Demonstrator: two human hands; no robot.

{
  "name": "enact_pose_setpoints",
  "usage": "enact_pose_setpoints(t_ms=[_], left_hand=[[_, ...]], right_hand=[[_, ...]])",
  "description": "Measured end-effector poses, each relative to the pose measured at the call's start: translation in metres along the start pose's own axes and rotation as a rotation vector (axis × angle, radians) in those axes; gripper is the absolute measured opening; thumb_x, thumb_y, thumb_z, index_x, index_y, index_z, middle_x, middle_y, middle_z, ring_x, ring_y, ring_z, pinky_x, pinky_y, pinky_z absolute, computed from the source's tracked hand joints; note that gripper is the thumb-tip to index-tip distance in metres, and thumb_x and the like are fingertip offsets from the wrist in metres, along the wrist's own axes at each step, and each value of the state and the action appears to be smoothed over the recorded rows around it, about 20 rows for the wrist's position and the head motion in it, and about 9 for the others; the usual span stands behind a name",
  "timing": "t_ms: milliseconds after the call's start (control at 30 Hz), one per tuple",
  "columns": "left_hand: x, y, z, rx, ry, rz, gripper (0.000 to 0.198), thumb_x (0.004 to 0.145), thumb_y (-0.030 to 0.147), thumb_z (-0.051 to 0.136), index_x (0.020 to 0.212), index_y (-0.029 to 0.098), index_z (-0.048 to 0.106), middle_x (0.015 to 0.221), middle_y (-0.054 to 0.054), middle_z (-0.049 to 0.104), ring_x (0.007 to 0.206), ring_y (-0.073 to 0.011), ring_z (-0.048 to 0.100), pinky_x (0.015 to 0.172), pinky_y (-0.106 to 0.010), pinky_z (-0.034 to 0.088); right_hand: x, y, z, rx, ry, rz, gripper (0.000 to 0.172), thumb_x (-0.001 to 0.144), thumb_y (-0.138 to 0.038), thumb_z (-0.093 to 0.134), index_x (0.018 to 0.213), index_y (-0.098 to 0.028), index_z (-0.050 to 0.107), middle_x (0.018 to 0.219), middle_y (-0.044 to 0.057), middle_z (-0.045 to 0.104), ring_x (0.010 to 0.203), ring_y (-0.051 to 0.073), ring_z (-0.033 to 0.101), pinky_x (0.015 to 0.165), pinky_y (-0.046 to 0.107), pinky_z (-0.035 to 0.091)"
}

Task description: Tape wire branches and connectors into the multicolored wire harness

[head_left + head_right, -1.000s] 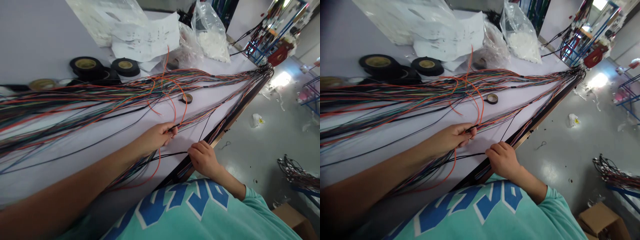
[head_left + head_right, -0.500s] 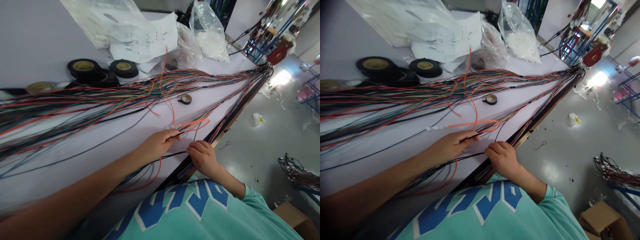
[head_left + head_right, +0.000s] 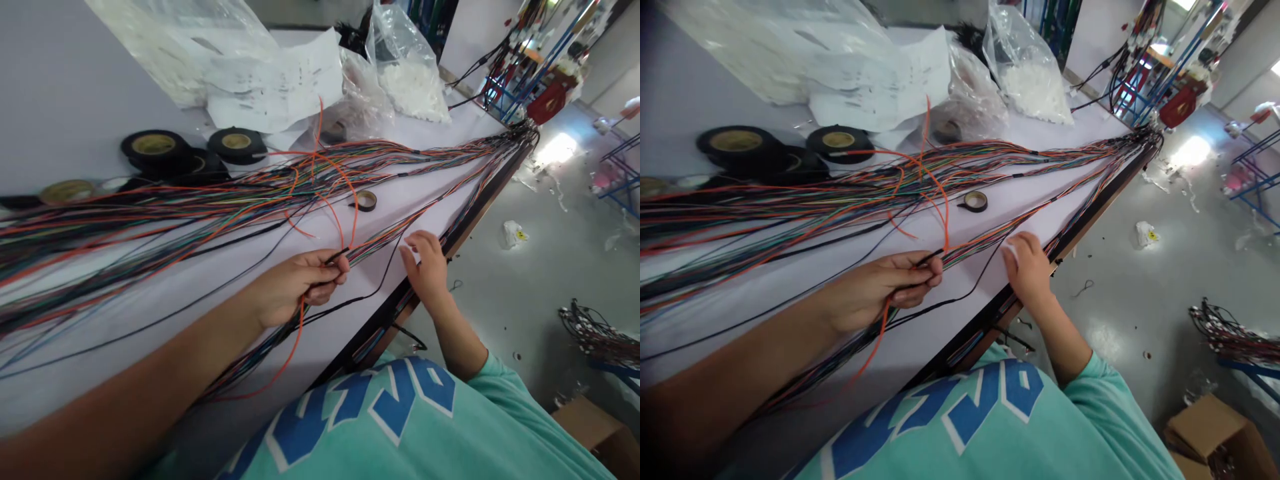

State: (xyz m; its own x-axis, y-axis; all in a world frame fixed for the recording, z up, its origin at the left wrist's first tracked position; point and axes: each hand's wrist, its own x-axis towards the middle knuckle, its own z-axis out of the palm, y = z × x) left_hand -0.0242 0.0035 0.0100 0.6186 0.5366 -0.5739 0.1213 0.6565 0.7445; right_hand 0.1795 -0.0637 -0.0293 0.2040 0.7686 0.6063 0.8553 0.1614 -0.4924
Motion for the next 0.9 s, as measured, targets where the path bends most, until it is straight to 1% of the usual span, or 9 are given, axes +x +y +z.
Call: enact_pose_setpoints(t_ms=[100, 167, 267, 333, 433, 600, 700, 800, 900], left_hand=[[0.002, 0.004, -0.007, -0.124, -0.064, -0.028, 0.009, 0.064, 0.008, 0.056, 0.069, 0.015, 0.052, 0.056, 0.003, 0.052, 0.033, 0.0020, 0.023, 0.033, -0.011, 0.015], [0.002, 0.007, -0.009, -0.190, -0.079, -0.046, 0.009, 0.067, 0.006, 0.053, 0.068, 0.014, 0.052, 0.056, 0.003, 0.052, 0.032, 0.0027, 0.021, 0.033, -0.010, 0.013], [-0.002, 0.013, -0.005, -0.254, -0.035, -0.100, 0.014, 0.071, 0.001, 0.044, 0.068, 0.013, 0.051, 0.054, 0.003, 0.051, 0.032, 0.0032, 0.019, 0.033, -0.009, 0.013], [-0.005, 0.017, -0.001, -0.279, 0.017, -0.138, 0.019, 0.073, -0.001, 0.040, 0.067, 0.013, 0.051, 0.052, 0.003, 0.049, 0.032, 0.0033, 0.018, 0.033, -0.008, 0.013], [-0.007, 0.020, 0.002, -0.291, 0.051, -0.160, 0.021, 0.075, -0.001, 0.037, 0.066, 0.013, 0.051, 0.051, 0.003, 0.049, 0.031, 0.0033, 0.017, 0.033, -0.008, 0.013], [-0.003, 0.015, -0.003, -0.253, 0.013, -0.131, 0.016, 0.072, 0.001, 0.044, 0.067, 0.013, 0.051, 0.052, 0.003, 0.049, 0.031, 0.0031, 0.017, 0.033, -0.009, 0.013], [0.000, 0.010, -0.005, -0.209, -0.036, -0.115, 0.012, 0.067, 0.003, 0.051, 0.067, 0.014, 0.052, 0.053, 0.004, 0.050, 0.031, 0.0028, 0.018, 0.032, -0.010, 0.013], [0.001, 0.007, -0.006, -0.176, -0.068, -0.125, 0.010, 0.064, 0.005, 0.055, 0.065, 0.015, 0.052, 0.054, 0.004, 0.050, 0.032, 0.0026, 0.018, 0.032, -0.011, 0.012], [0.001, 0.006, -0.005, -0.165, -0.072, -0.116, 0.010, 0.063, 0.007, 0.057, 0.065, 0.015, 0.052, 0.054, 0.004, 0.049, 0.033, 0.0023, 0.015, 0.033, -0.012, 0.009]], right_hand=[[0.023, 0.024, 0.001, 0.121, -0.026, 0.317, 0.008, 0.081, -0.021, 0.050, 0.085, -0.019, 0.056, 0.086, 0.005, 0.062, 0.072, 0.013, 0.061, 0.069, 0.030, 0.052], [0.038, 0.034, 0.002, 0.272, -0.066, 0.561, 0.008, 0.078, -0.014, 0.049, 0.082, -0.019, 0.052, 0.075, 0.001, 0.061, 0.063, 0.011, 0.061, 0.064, 0.027, 0.052], [0.055, 0.036, 0.004, 0.549, -0.146, 0.862, 0.008, 0.077, -0.010, 0.049, 0.076, -0.019, 0.049, 0.061, -0.005, 0.057, 0.051, 0.008, 0.058, 0.052, 0.021, 0.049], [0.063, 0.032, 0.005, 0.680, -0.173, 0.972, 0.010, 0.079, -0.010, 0.049, 0.073, -0.018, 0.048, 0.055, -0.006, 0.056, 0.046, 0.006, 0.056, 0.045, 0.017, 0.046], [0.070, 0.027, 0.007, 0.775, -0.148, 1.047, 0.015, 0.082, -0.011, 0.049, 0.069, -0.018, 0.045, 0.051, -0.007, 0.054, 0.041, 0.005, 0.054, 0.040, 0.014, 0.043], [0.072, 0.028, 0.016, 0.857, -0.090, 1.090, 0.019, 0.084, -0.018, 0.052, 0.069, -0.019, 0.041, 0.048, -0.009, 0.051, 0.036, 0.005, 0.053, 0.035, 0.014, 0.041], [0.071, 0.028, 0.022, 0.893, -0.049, 1.072, 0.024, 0.080, -0.023, 0.059, 0.071, -0.020, 0.038, 0.048, -0.011, 0.050, 0.036, 0.005, 0.053, 0.035, 0.013, 0.040], [0.070, 0.026, 0.028, 0.882, -0.025, 1.033, 0.026, 0.078, -0.021, 0.061, 0.072, -0.021, 0.036, 0.049, -0.012, 0.048, 0.035, 0.005, 0.052, 0.034, 0.014, 0.039], [0.068, 0.027, 0.032, 0.855, -0.023, 1.005, 0.019, 0.079, -0.021, 0.057, 0.074, -0.021, 0.039, 0.050, -0.012, 0.046, 0.035, 0.004, 0.049, 0.034, 0.014, 0.038]])
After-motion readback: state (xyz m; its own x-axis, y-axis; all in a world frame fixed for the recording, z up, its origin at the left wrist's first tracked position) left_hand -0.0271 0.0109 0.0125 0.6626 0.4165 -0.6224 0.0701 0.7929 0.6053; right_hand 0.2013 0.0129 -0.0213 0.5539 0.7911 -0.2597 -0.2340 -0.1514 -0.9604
